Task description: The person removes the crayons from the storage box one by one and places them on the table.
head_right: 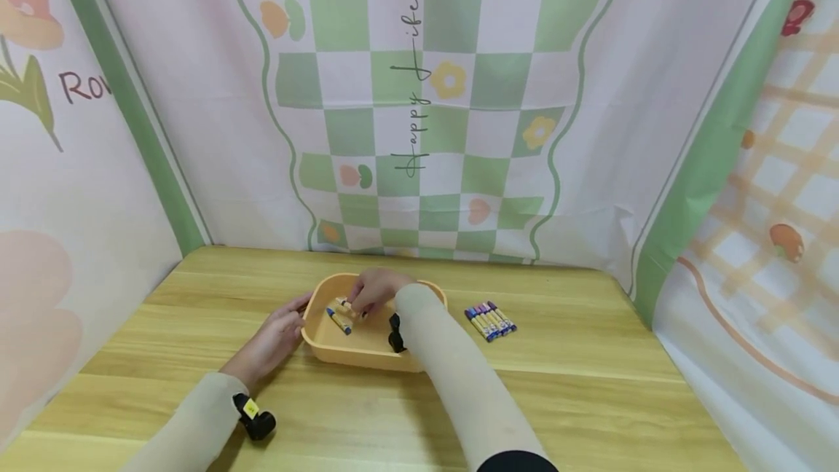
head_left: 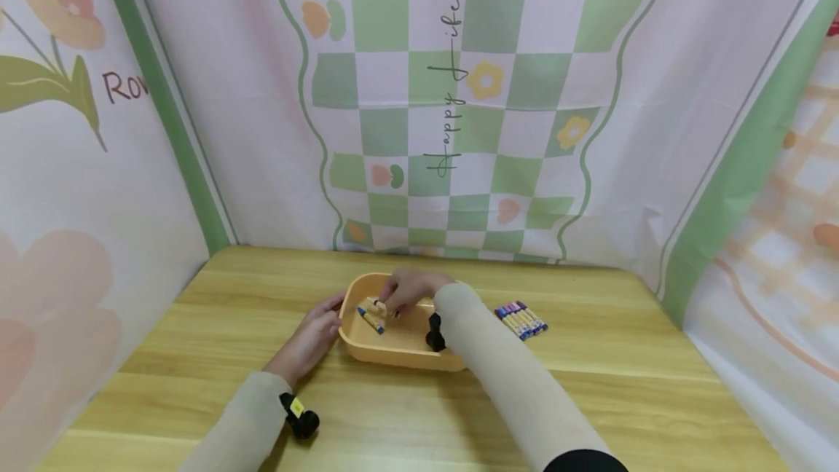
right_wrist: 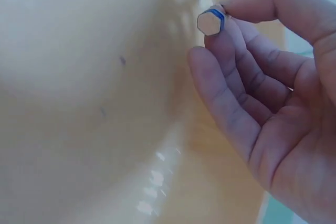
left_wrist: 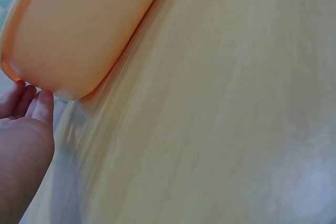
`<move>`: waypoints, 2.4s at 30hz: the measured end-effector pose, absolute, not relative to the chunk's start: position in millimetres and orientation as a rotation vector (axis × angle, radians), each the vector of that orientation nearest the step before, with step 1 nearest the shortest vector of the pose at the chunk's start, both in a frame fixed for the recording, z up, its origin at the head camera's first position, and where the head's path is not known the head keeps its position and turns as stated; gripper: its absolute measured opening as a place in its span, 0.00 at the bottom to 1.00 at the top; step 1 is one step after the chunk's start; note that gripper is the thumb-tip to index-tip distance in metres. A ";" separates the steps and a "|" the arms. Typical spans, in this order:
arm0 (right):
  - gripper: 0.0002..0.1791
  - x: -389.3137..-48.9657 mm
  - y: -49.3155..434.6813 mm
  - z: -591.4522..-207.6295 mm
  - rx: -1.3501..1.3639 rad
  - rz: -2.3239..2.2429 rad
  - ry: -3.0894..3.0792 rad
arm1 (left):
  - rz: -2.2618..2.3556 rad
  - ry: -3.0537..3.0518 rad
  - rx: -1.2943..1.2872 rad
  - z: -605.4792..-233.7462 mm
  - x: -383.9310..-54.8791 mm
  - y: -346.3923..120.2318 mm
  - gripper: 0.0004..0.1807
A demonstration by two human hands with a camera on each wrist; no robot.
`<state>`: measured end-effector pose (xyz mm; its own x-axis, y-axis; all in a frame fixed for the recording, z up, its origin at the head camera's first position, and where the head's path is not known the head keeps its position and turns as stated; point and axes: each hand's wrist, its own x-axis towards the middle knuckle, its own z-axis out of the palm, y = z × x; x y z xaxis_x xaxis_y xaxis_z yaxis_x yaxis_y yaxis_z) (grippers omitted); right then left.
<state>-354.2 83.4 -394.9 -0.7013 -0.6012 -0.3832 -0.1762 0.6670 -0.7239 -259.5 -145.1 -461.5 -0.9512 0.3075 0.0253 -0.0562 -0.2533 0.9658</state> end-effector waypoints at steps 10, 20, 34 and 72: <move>0.22 -354.1 151.1 -347.4 -0.621 -0.903 2.299 | 2.309 1.731 0.307 -462.6 -260.1 -145.6 0.38; 0.23 -349.7 270.1 -345.0 -0.530 -0.976 2.426 | 2.317 1.740 0.280 -460.4 -259.0 -144.7 0.39; 0.24 -325.3 373.7 -405.3 -0.253 -1.112 2.473 | 2.309 1.734 0.311 -459.7 -256.4 -145.1 0.39; 0.26 -328.8 344.8 -385.6 -0.441 -1.103 2.510 | 2.309 1.719 0.302 -459.0 -257.0 -145.2 0.39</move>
<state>-328.8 344.8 -385.6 -0.8855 -0.4192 -0.2005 -0.1357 0.6459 -0.7513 -257.0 -145.2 -459.0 -0.9482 0.3171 0.0191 -0.0726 -0.2750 0.9587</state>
